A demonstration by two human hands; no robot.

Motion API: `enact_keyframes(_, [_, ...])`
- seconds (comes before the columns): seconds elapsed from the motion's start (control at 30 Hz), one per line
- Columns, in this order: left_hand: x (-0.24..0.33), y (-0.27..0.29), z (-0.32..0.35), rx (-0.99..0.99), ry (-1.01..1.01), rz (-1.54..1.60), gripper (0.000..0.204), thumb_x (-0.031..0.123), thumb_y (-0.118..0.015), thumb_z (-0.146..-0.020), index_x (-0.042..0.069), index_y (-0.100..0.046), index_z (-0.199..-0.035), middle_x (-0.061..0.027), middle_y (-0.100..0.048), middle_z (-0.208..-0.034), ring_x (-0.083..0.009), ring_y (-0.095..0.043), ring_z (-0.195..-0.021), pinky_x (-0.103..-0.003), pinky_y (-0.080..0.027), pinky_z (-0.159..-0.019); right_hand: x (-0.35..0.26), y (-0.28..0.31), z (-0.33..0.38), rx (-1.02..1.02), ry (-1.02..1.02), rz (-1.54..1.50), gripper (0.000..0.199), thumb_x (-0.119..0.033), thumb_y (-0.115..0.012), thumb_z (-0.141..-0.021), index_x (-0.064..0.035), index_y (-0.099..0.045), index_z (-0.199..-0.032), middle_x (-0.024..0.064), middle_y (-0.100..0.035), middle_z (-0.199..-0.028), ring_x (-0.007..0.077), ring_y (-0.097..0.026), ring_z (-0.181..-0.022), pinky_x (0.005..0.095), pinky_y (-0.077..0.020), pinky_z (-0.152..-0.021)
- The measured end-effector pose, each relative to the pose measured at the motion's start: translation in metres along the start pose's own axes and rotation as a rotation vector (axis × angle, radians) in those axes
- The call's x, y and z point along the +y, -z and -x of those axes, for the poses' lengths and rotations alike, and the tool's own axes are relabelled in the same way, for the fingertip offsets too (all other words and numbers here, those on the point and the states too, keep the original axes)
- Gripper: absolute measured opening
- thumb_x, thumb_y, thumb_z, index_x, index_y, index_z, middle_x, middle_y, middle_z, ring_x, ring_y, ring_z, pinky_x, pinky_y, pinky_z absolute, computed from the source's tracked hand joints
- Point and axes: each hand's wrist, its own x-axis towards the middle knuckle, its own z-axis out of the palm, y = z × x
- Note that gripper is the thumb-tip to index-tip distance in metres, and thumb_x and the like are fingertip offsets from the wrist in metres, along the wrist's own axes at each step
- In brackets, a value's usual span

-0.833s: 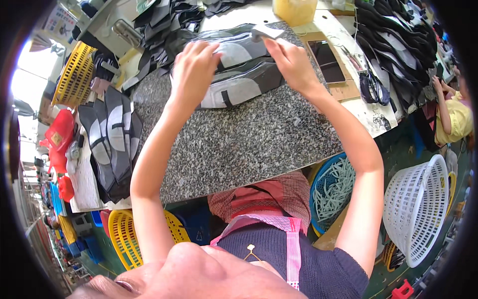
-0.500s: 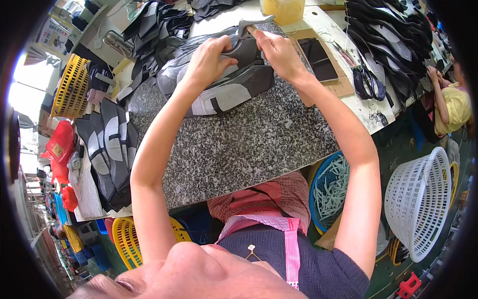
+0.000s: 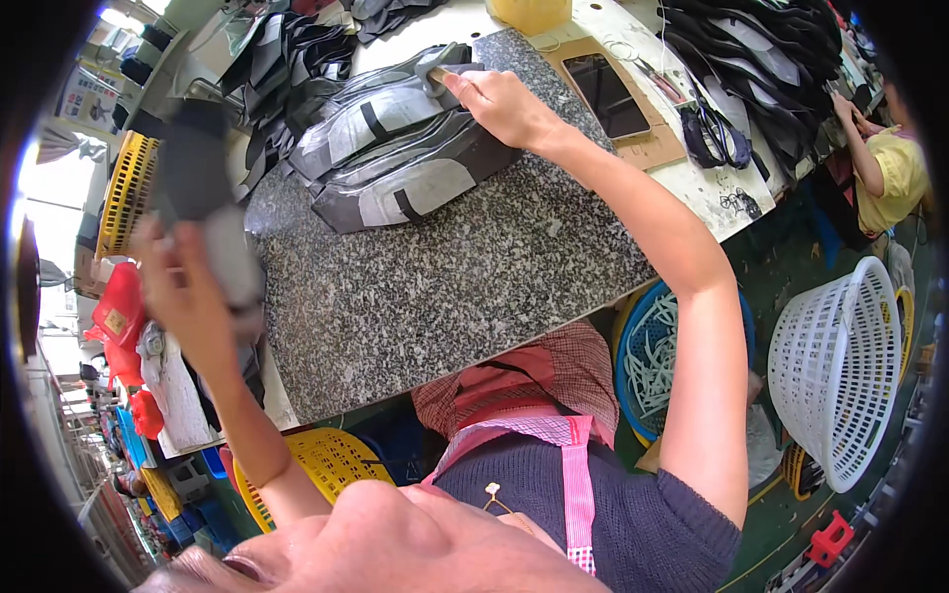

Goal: Using a small hammer to flatten and bond pre-cut shoe upper sections on a workbench.

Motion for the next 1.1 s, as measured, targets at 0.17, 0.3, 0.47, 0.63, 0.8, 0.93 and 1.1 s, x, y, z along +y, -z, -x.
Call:
enact_keyframes(0.17, [-0.015, -0.04, 0.093, -1.256, 0.088, 0.557, 0.026, 0.017, -0.062, -0.097, 0.002, -0.06, -0.118, -0.0227, -0.07, -0.094, -0.0331, -0.072, -0.086, -0.039, -0.054, -0.077, -0.041, 0.001, 0.049, 0.051, 0.294, -0.029, 0.039, -0.032, -0.044, -0.106, 0.0017, -0.065, -0.108, 0.0177, -0.064, -0.076, 0.0297, -0.062, -0.067, 0.0386, -0.0459, -0.061])
enact_keyframes(0.3, [-0.015, -0.084, 0.143, -1.059, -0.196, 0.633, 0.024, 0.015, -0.068, -0.09, -0.001, -0.067, -0.108, -0.0202, -0.066, -0.091, -0.0384, -0.063, -0.088, -0.045, -0.05, -0.08, -0.096, 0.019, 0.123, -0.291, -0.114, -0.314, 0.041, -0.032, -0.046, -0.105, -0.0004, -0.063, -0.125, -0.0002, -0.053, -0.074, 0.0094, -0.049, -0.065, 0.0273, -0.0402, -0.057])
enact_keyframes(0.47, [-0.002, -0.1, 0.13, -1.066, -0.112, 0.474, 0.028, 0.007, -0.075, -0.079, 0.003, -0.069, -0.105, -0.0099, -0.062, -0.093, -0.028, -0.055, -0.097, -0.038, -0.046, -0.086, -0.093, 0.042, 0.18, -0.563, -0.34, -0.119, 0.022, -0.018, -0.049, -0.1, 0.0027, -0.056, -0.099, 0.0226, -0.054, -0.069, 0.0416, -0.058, -0.064, 0.0413, -0.0456, -0.059])
enact_keyframes(0.63, [0.002, -0.106, 0.119, -1.15, -0.129, 0.499, 0.027, 0.008, -0.075, -0.079, 0.003, -0.07, -0.105, -0.0091, -0.064, -0.094, -0.027, -0.056, -0.097, -0.036, -0.047, -0.087, -0.087, 0.032, 0.199, -0.507, -0.346, -0.034, 0.02, -0.019, -0.05, -0.098, 0.0011, -0.05, -0.096, 0.0208, -0.054, -0.067, 0.0444, -0.059, -0.066, 0.0443, -0.0449, -0.057])
enact_keyframes(0.8, [0.005, -0.11, 0.12, -1.167, -0.131, 0.495, 0.014, 0.01, -0.071, -0.086, 0.0, -0.069, -0.096, -0.0103, -0.066, -0.086, -0.0262, -0.06, -0.086, -0.036, -0.049, -0.079, -0.089, 0.04, 0.194, -0.558, -0.438, -0.124, 0.015, -0.014, -0.051, -0.096, 0.0007, -0.051, -0.093, 0.0206, -0.054, -0.067, 0.0443, -0.056, -0.064, 0.0427, -0.0451, -0.056])
enact_keyframes(0.93, [0.008, -0.103, 0.11, -1.253, 0.072, 0.79, 0.01, 0.008, -0.063, -0.096, 0.0, -0.061, -0.102, -0.0027, -0.061, -0.082, -0.0108, -0.057, -0.079, -0.026, -0.047, -0.071, -0.087, 0.056, 0.207, -0.256, -0.408, -0.187, 0.021, -0.019, -0.05, -0.101, 0.001, -0.056, -0.096, 0.0088, -0.06, -0.075, 0.0175, -0.056, -0.062, 0.035, -0.0449, -0.058])
enact_keyframes(1.1, [0.01, -0.109, 0.103, -1.465, 0.231, 0.89, 0.009, 0.008, -0.053, -0.104, 0.003, -0.052, -0.111, 0.0022, -0.056, -0.086, -0.0012, -0.048, -0.08, -0.02, -0.042, -0.069, -0.083, 0.075, 0.207, -0.233, -0.526, -0.496, 0.052, -0.045, -0.037, -0.108, 0.003, -0.058, -0.112, -0.0044, -0.044, -0.079, 0.0047, -0.038, -0.063, 0.0205, -0.0325, -0.056])
